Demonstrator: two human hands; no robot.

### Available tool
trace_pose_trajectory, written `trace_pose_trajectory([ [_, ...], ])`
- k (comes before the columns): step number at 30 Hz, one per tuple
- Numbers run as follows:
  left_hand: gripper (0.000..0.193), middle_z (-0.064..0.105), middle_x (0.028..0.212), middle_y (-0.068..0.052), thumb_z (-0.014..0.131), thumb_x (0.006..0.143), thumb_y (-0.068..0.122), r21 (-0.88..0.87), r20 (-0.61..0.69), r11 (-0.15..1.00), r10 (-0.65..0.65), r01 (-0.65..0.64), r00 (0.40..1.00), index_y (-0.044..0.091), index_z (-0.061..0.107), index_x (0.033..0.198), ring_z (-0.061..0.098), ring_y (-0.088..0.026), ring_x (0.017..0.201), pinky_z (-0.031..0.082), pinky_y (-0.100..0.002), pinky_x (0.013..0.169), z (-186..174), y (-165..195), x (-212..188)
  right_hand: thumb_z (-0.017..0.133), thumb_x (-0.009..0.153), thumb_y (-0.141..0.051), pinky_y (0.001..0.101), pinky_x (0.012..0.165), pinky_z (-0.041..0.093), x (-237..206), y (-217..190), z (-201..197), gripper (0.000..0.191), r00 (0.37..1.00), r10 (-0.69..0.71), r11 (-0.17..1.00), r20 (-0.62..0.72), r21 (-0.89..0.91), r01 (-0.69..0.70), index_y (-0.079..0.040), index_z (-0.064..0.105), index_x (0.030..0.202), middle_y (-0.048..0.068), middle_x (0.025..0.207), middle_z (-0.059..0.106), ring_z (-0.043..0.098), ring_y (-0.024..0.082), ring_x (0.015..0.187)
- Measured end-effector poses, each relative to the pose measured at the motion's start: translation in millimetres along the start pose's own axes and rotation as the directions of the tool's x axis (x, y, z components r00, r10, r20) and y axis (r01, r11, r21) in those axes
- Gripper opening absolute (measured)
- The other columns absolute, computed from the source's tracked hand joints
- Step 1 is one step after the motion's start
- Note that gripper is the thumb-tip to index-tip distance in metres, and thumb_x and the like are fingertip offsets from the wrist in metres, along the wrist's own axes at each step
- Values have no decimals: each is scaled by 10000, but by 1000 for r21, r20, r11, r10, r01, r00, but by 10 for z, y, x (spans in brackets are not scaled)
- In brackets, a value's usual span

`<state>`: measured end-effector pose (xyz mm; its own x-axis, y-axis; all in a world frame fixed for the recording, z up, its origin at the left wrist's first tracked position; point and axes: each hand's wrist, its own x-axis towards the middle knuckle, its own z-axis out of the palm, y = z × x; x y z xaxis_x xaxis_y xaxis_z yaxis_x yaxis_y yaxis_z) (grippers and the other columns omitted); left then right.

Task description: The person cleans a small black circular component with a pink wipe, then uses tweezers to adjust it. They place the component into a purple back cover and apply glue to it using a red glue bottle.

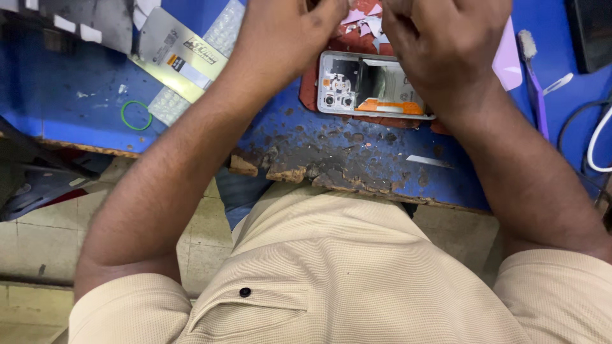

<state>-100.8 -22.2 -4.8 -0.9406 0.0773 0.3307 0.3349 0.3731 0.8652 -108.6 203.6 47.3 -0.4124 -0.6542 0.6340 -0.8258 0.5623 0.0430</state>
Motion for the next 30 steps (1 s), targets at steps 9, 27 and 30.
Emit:
trace_pose_trajectory([
  [9, 140, 669, 757, 29, 707, 987, 103, -462, 85, 871, -144, 167, 986, -5, 686, 899, 599, -36, 675, 481, -257, 602, 31, 202, -126, 759, 818, 72, 361, 726, 462, 142, -159, -121, 190, 989, -151, 988, -5, -41, 151, 2, 621, 930, 106, 1076, 647, 632, 254, 907],
  [27, 116, 610, 685, 47, 615, 941, 0, -529, -42, 831, -227, 171, 973, 15, 664, 836, 515, -3, 603, 387, -218, 528, 203, 266, -256, 802, 925, 87, 354, 777, 512, 90, -284, -29, 212, 998, -61, 992, 0, 113, 61, 11, 604, 945, 105, 1103, 692, 659, 247, 953],
  [30, 147, 608, 682, 47, 616, 959, 10, -505, -39, 845, -228, 177, 973, 14, 650, 816, 509, 1, 606, 382, -221, 532, 199, 252, -249, 789, 900, 88, 357, 783, 511, 88, -286, -27, 213, 999, -33, 988, -7, 150, 34, 3, 599, 945, 98, 1086, 694, 662, 250, 953],
])
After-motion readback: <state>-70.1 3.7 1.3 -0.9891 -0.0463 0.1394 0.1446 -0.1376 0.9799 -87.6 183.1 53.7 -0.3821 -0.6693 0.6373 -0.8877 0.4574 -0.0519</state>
